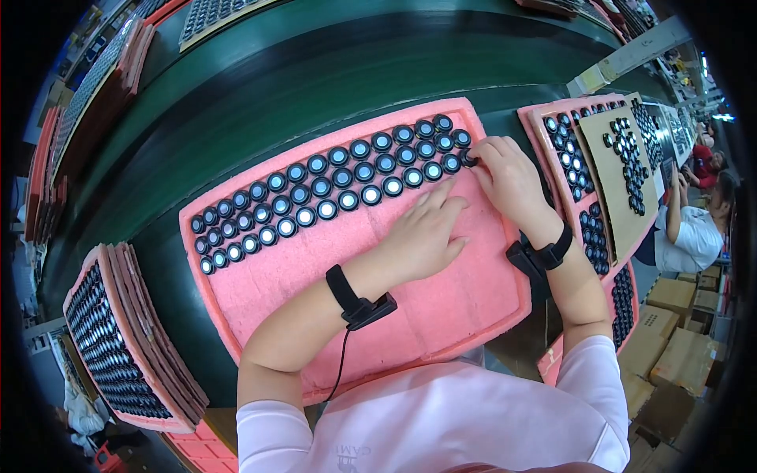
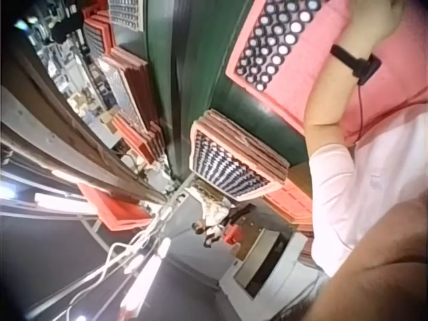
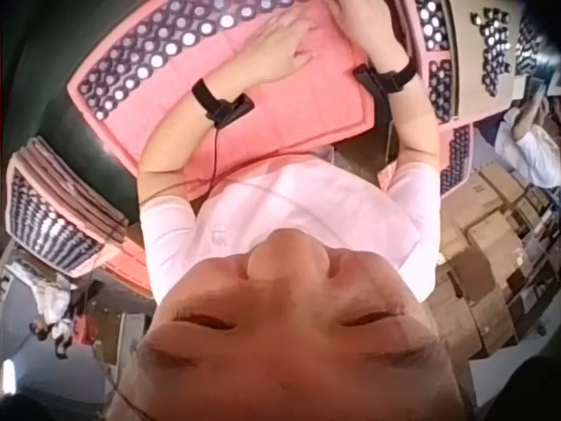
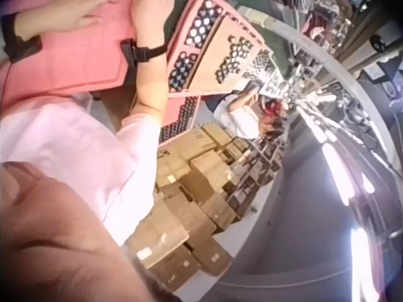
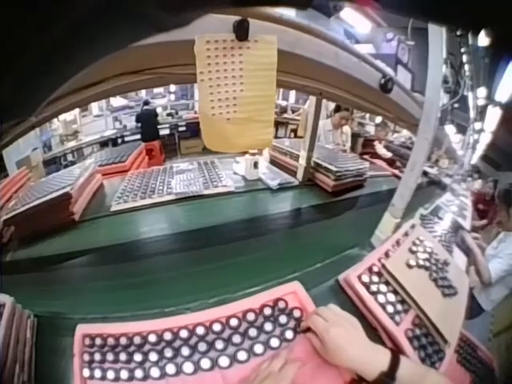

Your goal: The person picks up two small electronic devices from a pink tray, rotates them to show different sides, and then places them back onto the tray to repeat the process.

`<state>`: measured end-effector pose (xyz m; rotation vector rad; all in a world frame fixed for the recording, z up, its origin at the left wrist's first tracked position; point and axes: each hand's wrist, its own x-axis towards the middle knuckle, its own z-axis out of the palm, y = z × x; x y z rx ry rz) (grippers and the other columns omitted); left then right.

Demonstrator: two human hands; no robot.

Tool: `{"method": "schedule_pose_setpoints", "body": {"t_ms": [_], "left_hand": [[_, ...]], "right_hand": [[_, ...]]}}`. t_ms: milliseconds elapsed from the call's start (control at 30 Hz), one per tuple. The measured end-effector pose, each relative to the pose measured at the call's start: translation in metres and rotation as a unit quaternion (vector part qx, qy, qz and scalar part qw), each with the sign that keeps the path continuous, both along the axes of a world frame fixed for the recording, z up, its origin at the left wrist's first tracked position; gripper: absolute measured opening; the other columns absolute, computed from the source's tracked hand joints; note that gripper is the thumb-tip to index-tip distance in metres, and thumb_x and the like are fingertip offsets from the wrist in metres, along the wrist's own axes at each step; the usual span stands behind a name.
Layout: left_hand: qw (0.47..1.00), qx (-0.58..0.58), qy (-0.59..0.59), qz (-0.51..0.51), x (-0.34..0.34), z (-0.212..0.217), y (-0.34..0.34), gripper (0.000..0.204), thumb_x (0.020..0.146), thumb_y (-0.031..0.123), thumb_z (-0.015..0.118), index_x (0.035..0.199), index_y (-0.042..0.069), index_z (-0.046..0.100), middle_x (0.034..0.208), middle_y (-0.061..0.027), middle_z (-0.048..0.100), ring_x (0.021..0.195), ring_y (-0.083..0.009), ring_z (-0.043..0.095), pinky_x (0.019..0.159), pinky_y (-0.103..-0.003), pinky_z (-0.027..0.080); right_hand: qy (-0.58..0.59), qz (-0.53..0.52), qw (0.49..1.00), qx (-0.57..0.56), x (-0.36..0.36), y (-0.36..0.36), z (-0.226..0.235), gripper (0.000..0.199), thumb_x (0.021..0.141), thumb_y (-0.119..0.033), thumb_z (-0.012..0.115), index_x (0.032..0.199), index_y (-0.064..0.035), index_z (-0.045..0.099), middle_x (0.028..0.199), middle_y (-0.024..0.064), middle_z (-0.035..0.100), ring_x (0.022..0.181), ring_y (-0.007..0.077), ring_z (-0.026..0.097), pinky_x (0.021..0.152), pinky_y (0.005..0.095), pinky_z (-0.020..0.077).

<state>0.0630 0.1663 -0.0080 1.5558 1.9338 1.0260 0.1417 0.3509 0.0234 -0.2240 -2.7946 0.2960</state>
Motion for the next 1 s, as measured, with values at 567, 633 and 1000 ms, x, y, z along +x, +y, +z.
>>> {"method": "schedule_pose_setpoints", "body": {"t_ms": [567, 633, 1000], "left_hand": [[0.969, 0.065, -0.238, 0.015, -0.015, -0.012, -0.006, 0.008, 0.085, 0.003, 0.066, 0.088, 0.002, 0.059, 0.114, -0.0106, 0.059, 0.086, -0.014, 0.058, 0.073, -0.024, 0.048], [0.968, 0.075, -0.24, 0.003, -0.014, -0.015, -0.003, 0.008, 0.085, 0.003, 0.066, 0.085, 0.001, 0.058, 0.113, -0.0105, 0.06, 0.085, -0.014, 0.058, 0.072, -0.024, 0.048], [0.956, 0.061, -0.286, 0.022, -0.015, -0.016, -0.003, 0.009, 0.088, 0.004, 0.063, 0.082, 0.001, 0.059, 0.108, -0.0081, 0.062, 0.082, -0.0092, 0.056, 0.071, -0.021, 0.046]], "right_hand": [[0.001, -0.109, 0.991, -0.083, 0.116, 0.038, 0.055, 0.031, 0.079, -0.004, 0.069, 0.109, -0.0039, 0.06, 0.105, 0.0116, 0.06, 0.103, 0.0283, 0.058, 0.09, 0.0371, 0.046], [0.008, -0.173, 0.981, -0.084, 0.15, 0.064, 0.044, 0.031, 0.08, -0.005, 0.068, 0.11, -0.0035, 0.059, 0.107, 0.0117, 0.061, 0.103, 0.0276, 0.058, 0.091, 0.037, 0.0457], [0.028, -0.401, 0.911, 0.089, 0.284, 0.232, 0.007, 0.047, 0.09, -0.025, 0.062, 0.13, -0.0039, 0.05, 0.13, 0.0231, 0.051, 0.125, 0.0382, 0.046, 0.107, 0.0416, 0.0344]]}}
